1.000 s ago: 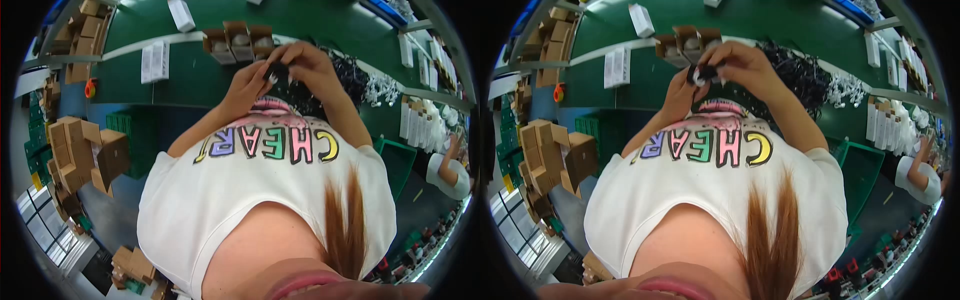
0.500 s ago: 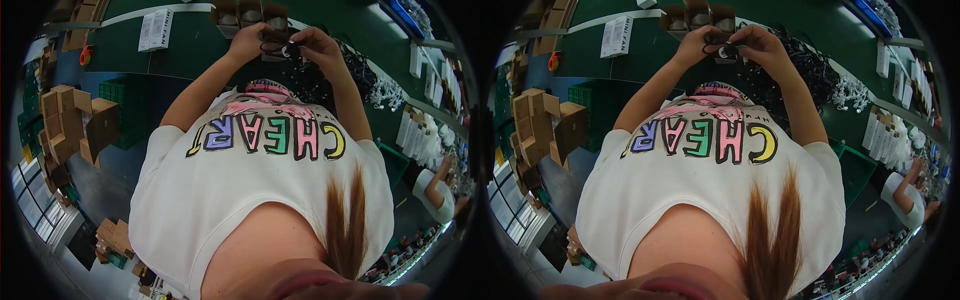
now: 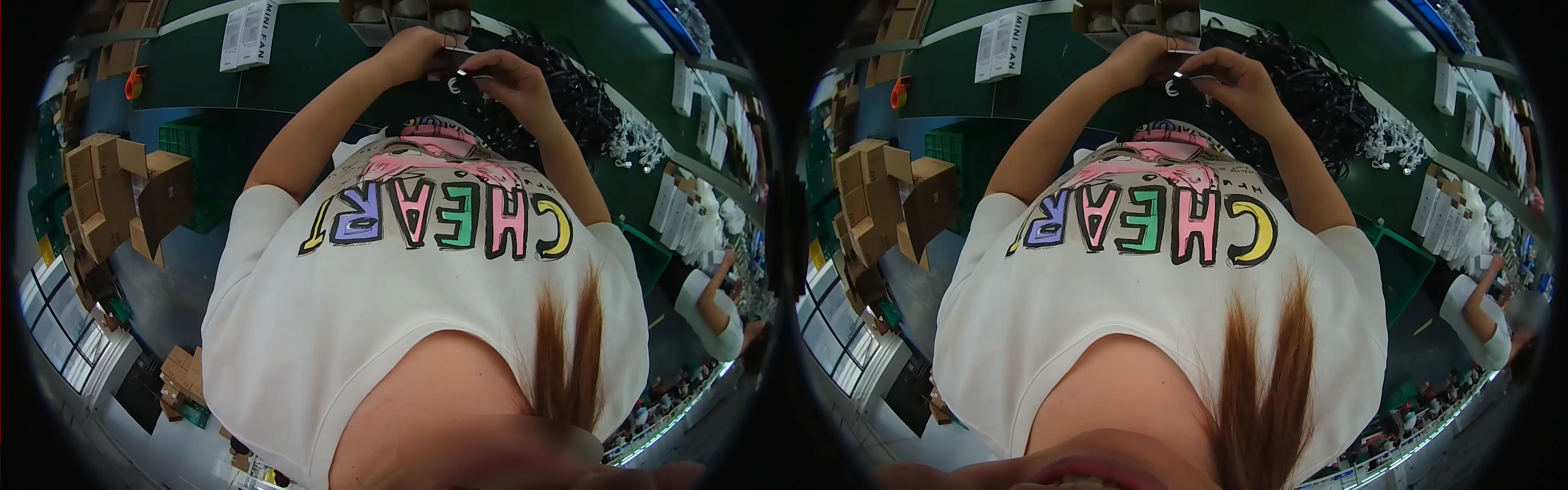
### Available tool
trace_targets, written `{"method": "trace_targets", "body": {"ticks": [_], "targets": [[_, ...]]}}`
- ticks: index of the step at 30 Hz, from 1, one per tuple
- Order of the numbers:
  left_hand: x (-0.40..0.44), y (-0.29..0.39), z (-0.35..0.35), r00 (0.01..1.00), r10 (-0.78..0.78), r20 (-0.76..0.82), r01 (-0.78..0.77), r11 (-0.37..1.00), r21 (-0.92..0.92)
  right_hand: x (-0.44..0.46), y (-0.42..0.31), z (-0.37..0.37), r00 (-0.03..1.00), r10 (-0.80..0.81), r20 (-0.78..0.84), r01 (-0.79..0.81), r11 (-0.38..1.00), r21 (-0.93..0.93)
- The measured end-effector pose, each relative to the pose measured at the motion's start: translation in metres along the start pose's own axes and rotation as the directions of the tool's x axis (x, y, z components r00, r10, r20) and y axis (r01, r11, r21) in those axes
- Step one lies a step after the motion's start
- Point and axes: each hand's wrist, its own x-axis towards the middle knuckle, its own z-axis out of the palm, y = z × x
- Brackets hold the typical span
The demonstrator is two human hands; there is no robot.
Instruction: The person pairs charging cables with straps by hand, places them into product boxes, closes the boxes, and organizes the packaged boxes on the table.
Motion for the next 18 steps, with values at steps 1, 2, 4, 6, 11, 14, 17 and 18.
{"method": "trace_targets", "body": {"ticks": [1, 2, 4, 6, 11, 14, 17, 18], "targets": [[0.001, -0.001, 0.000, 1.000, 0.019, -0.010, -0.019, 0.999, 0.031, 0.003, 0.010, 0.000, 0.995, -0.099, -0.004, 0.092, 0.940, -0.328], [0.003, -0.003, 0.000, 0.999, 0.039, -0.021, -0.038, 0.997, 0.062, 0.007, 0.022, -0.002, 0.981, -0.192, 0.029, 0.169, 0.766, -0.620], [0.005, -0.004, -0.002, 0.996, 0.083, -0.045, -0.077, 0.989, 0.128, 0.015, 0.037, -0.004, 0.930, -0.318, 0.183, 0.245, 0.167, -0.955], [0.007, 0.001, -0.006, 0.999, 0.023, -0.037, -0.019, 0.994, 0.107, 0.023, 0.035, -0.004, 0.942, -0.277, 0.190, 0.232, 0.128, -0.964], [0.010, 0.012, -0.009, 0.989, -0.148, 0.012, 0.147, 0.986, 0.073, 0.034, 0.029, -0.004, 0.970, -0.172, 0.173, 0.188, 0.079, -0.979], [0.011, 0.013, -0.011, 0.994, -0.106, 0.037, 0.099, 0.984, 0.147, 0.036, 0.029, -0.004, 0.967, -0.236, 0.094, 0.158, 0.270, -0.950], [0.016, -0.001, -0.003, 0.995, -0.056, 0.087, 0.054, 0.998, 0.017, 0.035, 0.038, -0.005, 0.977, -0.131, 0.170, 0.196, 0.223, -0.955], [0.022, -0.007, -0.001, 0.994, -0.021, 0.110, 0.026, 0.999, -0.042, 0.034, 0.041, -0.006, 0.976, -0.084, 0.201, 0.213, 0.196, -0.957]]}}
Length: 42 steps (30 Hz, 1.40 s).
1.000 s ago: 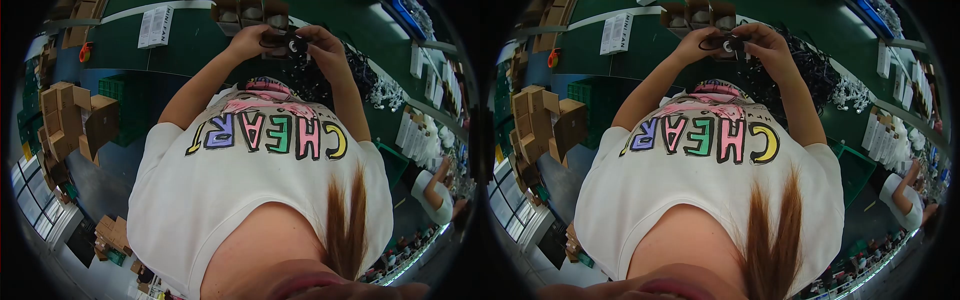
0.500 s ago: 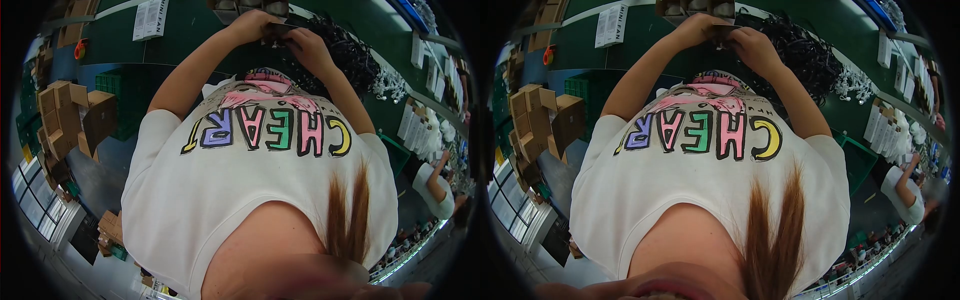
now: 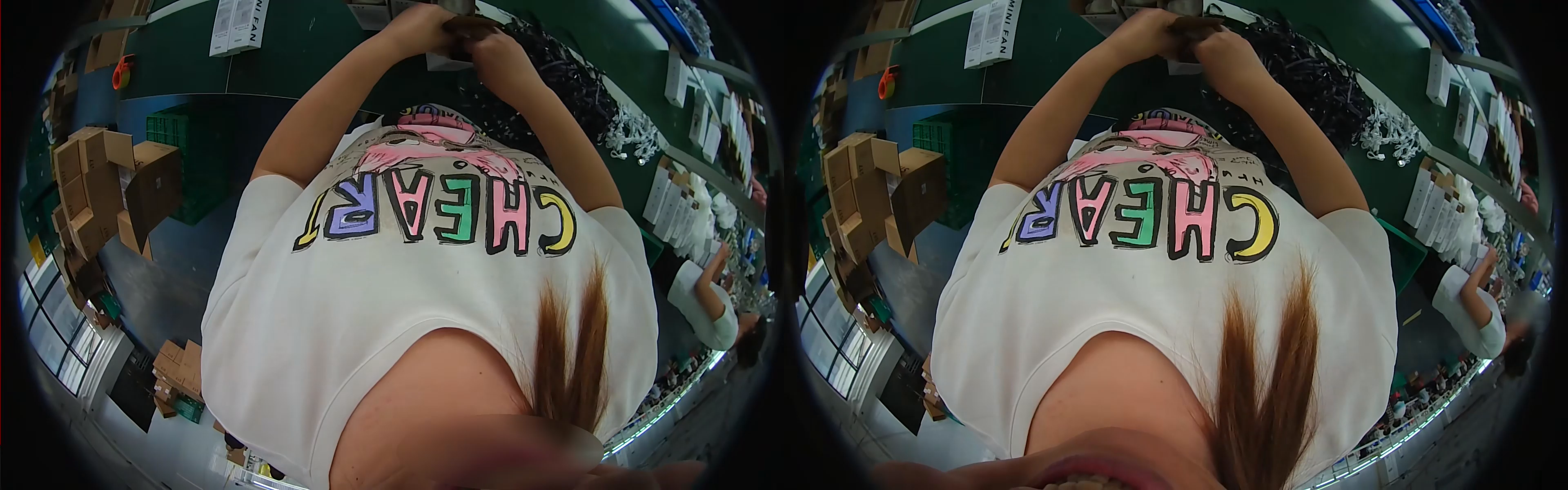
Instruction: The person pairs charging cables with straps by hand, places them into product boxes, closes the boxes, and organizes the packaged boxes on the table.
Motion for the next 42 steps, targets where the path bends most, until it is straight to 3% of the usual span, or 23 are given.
{"method": "trace_targets", "body": {"ticks": [2, 4, 6, 7, 11, 16, 18, 19, 21, 22, 26, 31, 32, 36, 37, 41, 42], "targets": [[0.008, -0.012, 0.004, 0.999, 0.034, 0.018, -0.033, 0.998, -0.060, 0.001, 0.000, 0.000, 0.998, -0.022, 0.056, 0.024, 0.999, -0.026], [0.012, -0.025, 0.013, 0.998, -0.055, 0.006, 0.053, 0.902, -0.428, 0.005, -0.007, -0.004, 0.983, -0.128, 0.129, 0.151, 0.971, -0.187], [0.008, -0.034, 0.028, 0.988, -0.144, 0.051, 0.136, 0.676, -0.724, -0.003, -0.019, -0.002, 0.958, -0.201, 0.206, 0.260, 0.910, -0.322], [0.005, -0.032, 0.028, 0.989, -0.135, 0.058, 0.135, 0.684, -0.717, -0.006, -0.019, -0.002, 0.962, -0.190, 0.196, 0.247, 0.912, -0.327], [-0.019, -0.024, 0.027, 0.955, -0.217, -0.200, 0.071, 0.826, -0.560, -0.012, -0.012, 0.004, 0.989, -0.133, 0.060, 0.145, 0.942, -0.304], [-0.025, 0.008, 0.022, 0.937, -0.294, -0.189, 0.158, 0.839, -0.521, -0.008, -0.014, 0.000, 0.975, -0.145, 0.166, 0.180, 0.960, -0.216], [-0.031, -0.001, 0.019, 0.936, -0.258, -0.240, 0.118, 0.871, -0.476, -0.014, -0.014, -0.011, 0.931, -0.179, -0.320, 0.142, 0.981, -0.134], [-0.038, -0.010, 0.019, 0.931, -0.227, -0.287, 0.085, 0.897, -0.433, -0.025, -0.017, -0.018, 0.931, -0.184, -0.315, 0.149, 0.980, -0.133], [-0.050, -0.024, 0.024, 0.917, -0.163, -0.364, 0.034, 0.941, -0.336, -0.050, -0.025, -0.028, 0.902, 0.190, -0.387, -0.132, 0.976, 0.172], [-0.053, -0.027, 0.027, 0.919, -0.167, -0.357, 0.040, 0.941, -0.337, -0.051, -0.027, -0.022, 0.902, 0.197, -0.385, -0.137, 0.974, 0.179], [-0.058, -0.031, 0.039, 0.859, -0.207, -0.468, 0.024, 0.930, -0.367, -0.059, -0.036, 0.021, 0.888, 0.446, -0.114, -0.387, 0.857, 0.340], [-0.057, -0.029, 0.043, 0.849, -0.204, -0.487, 0.023, 0.936, -0.352, -0.053, -0.043, 0.036, 0.850, 0.502, -0.162, -0.361, 0.778, 0.515], [-0.057, -0.027, 0.043, 0.847, -0.206, -0.490, 0.022, 0.935, -0.355, -0.052, -0.044, 0.035, 0.852, 0.498, -0.161, -0.359, 0.780, 0.513], [-0.061, -0.021, 0.040, 0.844, -0.257, -0.471, 0.080, 0.929, -0.363, -0.044, -0.049, 0.029, 0.885, 0.209, -0.415, -0.104, 0.960, 0.261], [-0.062, -0.022, 0.041, 0.841, -0.261, -0.473, 0.082, 0.927, -0.365, -0.042, -0.052, 0.029, 0.888, 0.205, -0.412, -0.100, 0.960, 0.262], [-0.061, -0.027, 0.047, 0.819, -0.124, -0.560, -0.022, 0.969, -0.246, -0.039, -0.059, 0.026, 0.953, 0.159, -0.259, -0.189, 0.977, -0.097], [-0.060, -0.024, 0.046, 0.818, -0.125, -0.562, -0.022, 0.969, -0.248, -0.036, -0.060, 0.026, 0.953, 0.157, -0.258, -0.188, 0.977, -0.099]]}}
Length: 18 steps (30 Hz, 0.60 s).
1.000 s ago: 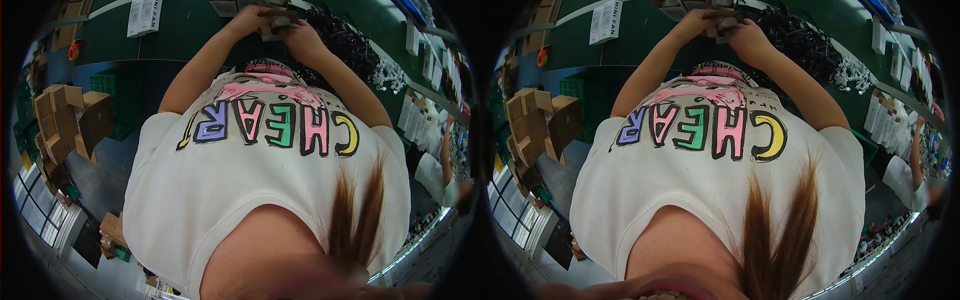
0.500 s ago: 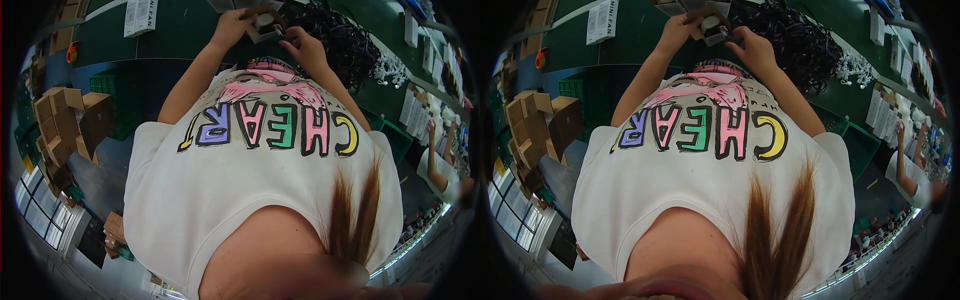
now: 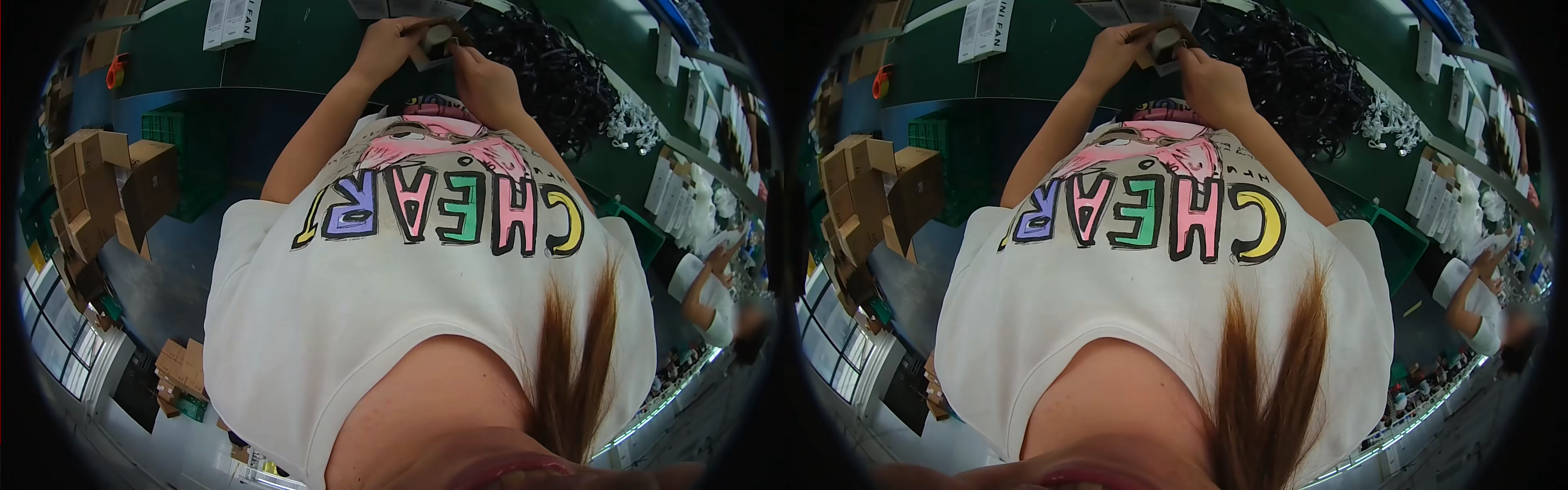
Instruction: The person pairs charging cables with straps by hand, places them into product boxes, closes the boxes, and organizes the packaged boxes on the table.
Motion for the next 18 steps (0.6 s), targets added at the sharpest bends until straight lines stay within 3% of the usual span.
{"method": "trace_targets", "body": {"ticks": [2, 4, 5, 7, 9, 10, 12, 14, 16, 17, 18], "targets": [[0.002, 0.011, -0.003, 0.995, -0.012, 0.103, 0.009, 0.999, 0.031, 0.007, -0.003, 0.003, 0.965, -0.019, 0.261, 0.043, 0.995, -0.087], [0.002, 0.017, -0.008, 0.980, -0.029, 0.198, 0.016, 0.998, 0.068, 0.014, -0.006, 0.004, 0.865, -0.022, 0.501, 0.113, 0.982, -0.153], [0.001, 0.015, -0.012, 0.981, -0.032, 0.192, 0.019, 0.997, 0.073, 0.016, -0.007, 0.000, 0.865, -0.030, 0.501, 0.119, 0.982, -0.148], [0.003, 0.008, -0.021, 0.986, -0.047, 0.161, 0.035, 0.996, 0.077, 0.011, -0.001, -0.019, 0.979, -0.053, 0.199, 0.038, 0.996, 0.076], [0.001, 0.001, -0.026, 0.989, -0.067, 0.135, 0.057, 0.996, 0.072, 0.003, 0.008, -0.032, 0.995, 0.011, -0.104, 0.022, 0.951, 0.310], [-0.002, -0.002, -0.028, 0.989, -0.073, 0.132, 0.064, 0.995, 0.070, 0.000, 0.013, -0.030, 0.995, 0.007, -0.098, 0.024, 0.950, 0.312], [-0.010, -0.005, -0.036, 0.993, -0.099, 0.062, 0.095, 0.993, 0.067, -0.010, 0.023, -0.013, 0.975, 0.159, 0.152, -0.217, 0.815, 0.538], [-0.015, -0.007, -0.041, 0.993, -0.117, -0.006, 0.117, 0.991, 0.065, -0.015, 0.028, 0.000, 0.880, 0.233, 0.413, -0.465, 0.593, 0.657], [-0.018, -0.007, -0.039, 0.993, -0.113, -0.020, 0.114, 0.992, 0.057, -0.002, 0.008, 0.006, 0.730, 0.224, 0.645, -0.682, 0.295, 0.669], [-0.018, -0.007, -0.036, 0.993, -0.109, -0.039, 0.111, 0.993, 0.046, 0.003, 0.001, 0.007, 0.732, 0.223, 0.644, -0.680, 0.296, 0.670], [-0.019, -0.006, -0.034, 0.992, -0.108, -0.060, 0.110, 0.993, 0.036, 0.008, -0.005, 0.008, 0.695, 0.155, 0.702, -0.719, 0.149, 0.679]]}}
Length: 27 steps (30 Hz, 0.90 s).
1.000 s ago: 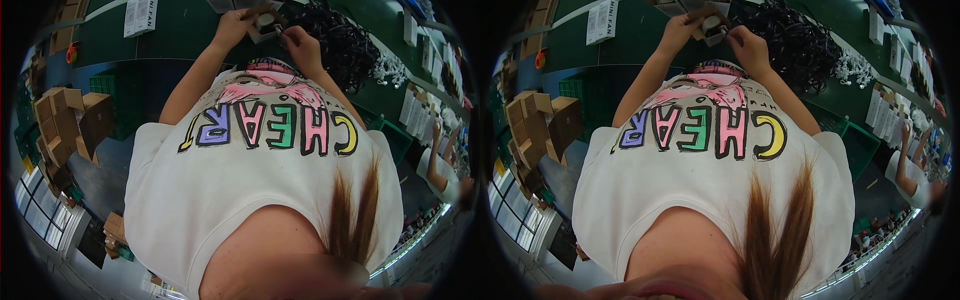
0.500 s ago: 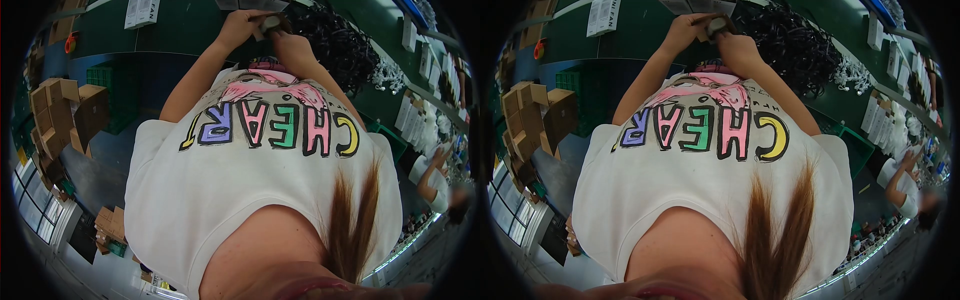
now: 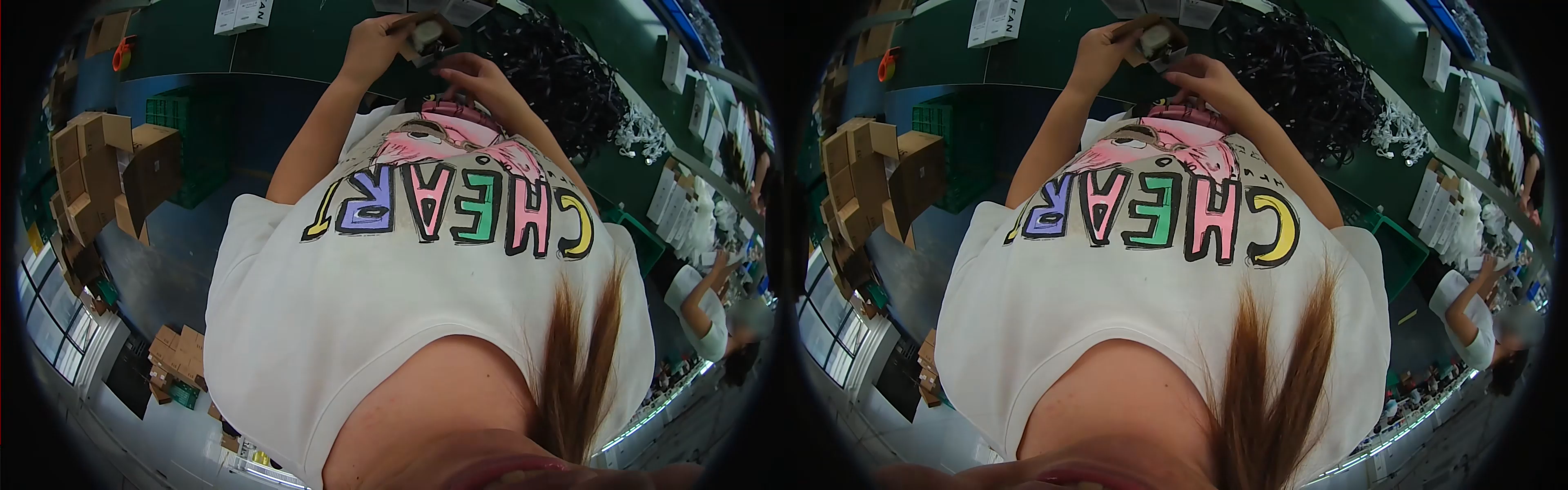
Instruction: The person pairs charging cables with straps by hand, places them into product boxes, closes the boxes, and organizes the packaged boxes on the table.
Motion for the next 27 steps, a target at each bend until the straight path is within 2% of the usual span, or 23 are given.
{"method": "trace_targets", "body": {"ticks": [1, 2, 6, 7, 9, 11, 12, 16, 21, 27], "targets": [[-0.001, 0.000, 0.001, 1.000, 0.000, -0.022, 0.000, 1.000, -0.010, 0.002, -0.003, 0.004, 0.995, 0.043, 0.087, -0.055, 0.988, 0.141], [-0.002, 0.001, 0.001, 1.000, 0.000, -0.028, 0.000, 1.000, -0.008, 0.003, -0.005, 0.005, 0.995, 0.041, 0.093, -0.053, 0.989, 0.138], [-0.005, 0.002, 0.002, 0.997, 0.042, -0.058, -0.044, 0.999, -0.031, -0.005, -0.011, 0.012, 0.947, -0.313, -0.068, 0.312, 0.950, -0.029], [-0.006, 0.002, 0.003, 0.997, 0.039, -0.062, -0.041, 0.999, -0.032, -0.005, -0.012, 0.011, 0.948, -0.312, -0.063, 0.310, 0.950, -0.030], [-0.006, 0.003, 0.002, 0.998, 0.030, -0.050, -0.033, 0.998, -0.051, -0.004, -0.015, 0.007, 0.851, -0.522, -0.055, 0.439, 0.765, -0.471], [-0.006, 0.004, 0.001, 0.999, 0.019, -0.034, -0.021, 0.997, -0.068, -0.003, -0.016, 0.005, 0.726, -0.686, 0.053, 0.439, 0.402, -0.803], [-0.006, 0.006, -0.001, 0.999, 0.017, -0.034, -0.020, 0.997, -0.069, -0.001, -0.016, 0.007, 0.727, -0.685, 0.054, 0.439, 0.403, -0.803], [-0.005, 0.015, -0.006, 0.994, -0.087, 0.062, 0.096, 0.984, -0.151, 0.012, -0.019, 0.017, 0.619, -0.759, 0.200, 0.404, 0.090, -0.910], [-0.001, 0.005, -0.004, 0.993, -0.087, 0.080, 0.101, 0.976, -0.195, 0.018, -0.019, 0.017, 0.562, -0.789, 0.247, 0.488, 0.075, -0.870], [0.002, 0.001, -0.003, 0.999, -0.019, 0.033, 0.021, 0.997, -0.073, 0.022, -0.014, 0.019, 0.633, -0.700, 0.331, 0.475, 0.015, -0.880]]}}
